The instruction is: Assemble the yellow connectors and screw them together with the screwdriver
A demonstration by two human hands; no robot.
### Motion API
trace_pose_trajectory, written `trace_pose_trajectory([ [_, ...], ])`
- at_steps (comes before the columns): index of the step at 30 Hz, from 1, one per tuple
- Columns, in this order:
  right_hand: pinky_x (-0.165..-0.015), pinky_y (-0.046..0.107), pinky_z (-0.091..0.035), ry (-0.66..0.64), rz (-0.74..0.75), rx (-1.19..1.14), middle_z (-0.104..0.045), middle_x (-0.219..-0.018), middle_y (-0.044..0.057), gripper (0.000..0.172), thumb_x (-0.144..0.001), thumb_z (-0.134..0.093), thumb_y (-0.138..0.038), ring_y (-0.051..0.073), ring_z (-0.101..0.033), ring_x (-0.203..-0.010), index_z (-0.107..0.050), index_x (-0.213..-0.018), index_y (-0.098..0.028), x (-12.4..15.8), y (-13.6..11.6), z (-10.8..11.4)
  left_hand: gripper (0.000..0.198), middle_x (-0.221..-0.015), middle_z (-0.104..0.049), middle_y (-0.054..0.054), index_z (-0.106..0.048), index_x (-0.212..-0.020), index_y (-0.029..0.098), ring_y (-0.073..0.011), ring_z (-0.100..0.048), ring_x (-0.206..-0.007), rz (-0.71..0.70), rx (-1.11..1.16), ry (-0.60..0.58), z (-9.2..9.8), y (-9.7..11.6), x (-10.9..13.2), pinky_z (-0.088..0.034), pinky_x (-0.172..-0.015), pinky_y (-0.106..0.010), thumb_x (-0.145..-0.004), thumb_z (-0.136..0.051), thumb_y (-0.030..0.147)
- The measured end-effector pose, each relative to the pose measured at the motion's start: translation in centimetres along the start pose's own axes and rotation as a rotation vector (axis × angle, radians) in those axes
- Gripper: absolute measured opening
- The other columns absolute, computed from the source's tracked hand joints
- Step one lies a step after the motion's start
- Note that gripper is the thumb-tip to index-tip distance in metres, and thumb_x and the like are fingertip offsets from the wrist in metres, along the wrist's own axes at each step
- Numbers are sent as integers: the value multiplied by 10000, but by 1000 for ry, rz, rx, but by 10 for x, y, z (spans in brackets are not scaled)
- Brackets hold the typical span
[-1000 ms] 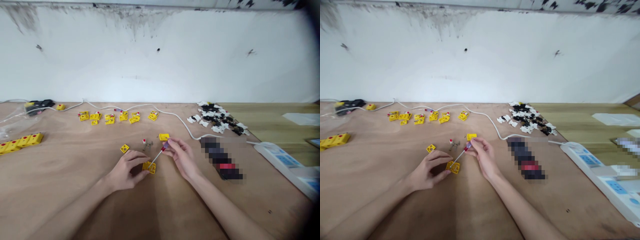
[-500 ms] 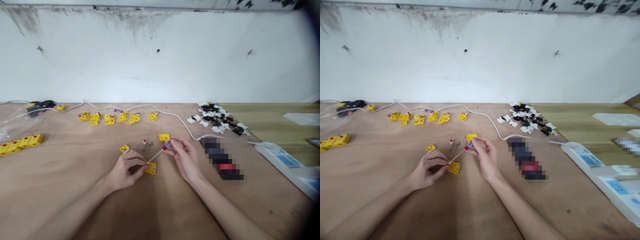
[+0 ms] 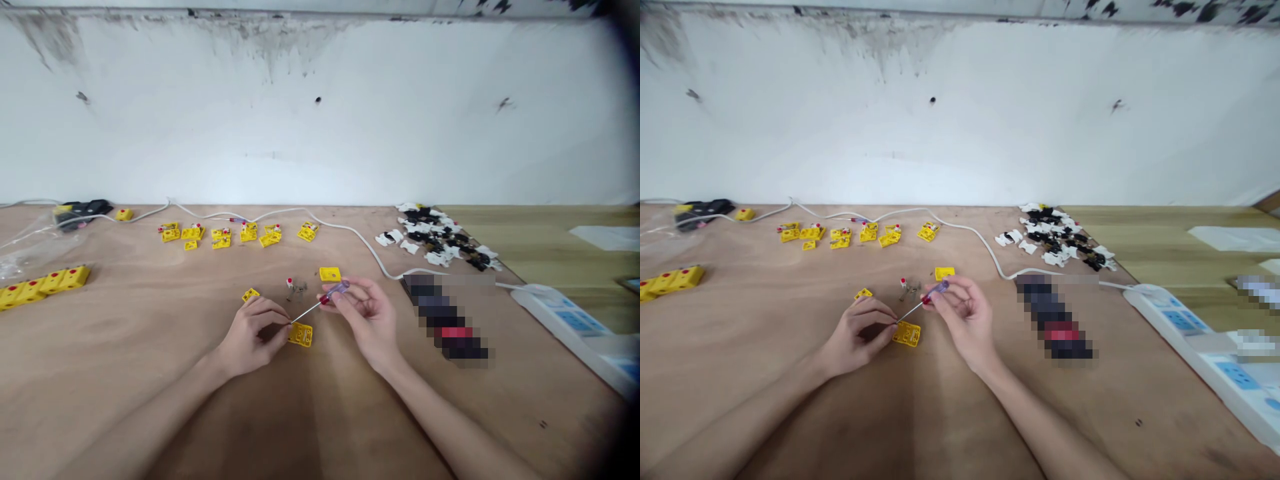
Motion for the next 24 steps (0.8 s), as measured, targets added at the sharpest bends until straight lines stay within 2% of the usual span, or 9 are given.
trace_pose_trajectory([
  [7, -717, 399, -669, 7, 57, 17, -780, -957, 42, 288, -802, -799, -289, 238, -766, -837, -611, -1016, -255, 9, -6, -6, 80, -918, -724, -42, -706, -895, 213, -170, -667, -836, 28, 2, -12, -2, -3, 0, -504, -819, -345, -899, -630, 189],
  [12, -746, 363, -652, 32, 88, 50, -781, -952, 51, 263, -812, -787, -262, 218, -765, -824, -619, -1014, -246, 9, -8, -2, 163, -1026, -710, -66, -698, -1035, 214, -198, -660, -928, 55, -22, -68, -6, -7, 0, -508, -867, -374, -881, -666, 254],
  [19, -689, 383, -651, 164, 157, 69, -777, -887, 36, 293, -773, -816, -298, 229, -758, -750, -628, -993, -253, 2, -25, 17, 249, -1104, -709, -82, -678, -1131, 231, -234, -649, -999, -67, -111, -180, -20, 10, 3, -493, -908, -413, -887, -654, 273],
  [22, -680, 382, -652, 211, 192, 87, -773, -889, 28, 290, -781, -804, -292, 229, -756, -759, -629, -1010, -257, -1, -29, 26, 372, -1190, -702, -86, -623, -1261, 237, -259, -643, -1062, -74, -138, -240, -29, 14, 5, -492, -932, -433, -894, -661, 285],
  [24, -685, 386, -654, 227, 213, 92, -768, -896, 28, 290, -781, -802, -285, 228, -754, -766, -634, -1015, -257, -3, -31, 31, 368, -1162, -720, -80, -614, -1274, 230, -253, -658, -1041, -58, -115, -241, -30, 13, 5, -501, -921, -424, -912, -650, 283],
])
Point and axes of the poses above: each hand's wrist, its own x-axis away from the middle knuckle, its own z-axis out of the back of the hand, y = z × x, the point moved 10 cm from there along -x, towards the middle knuckle
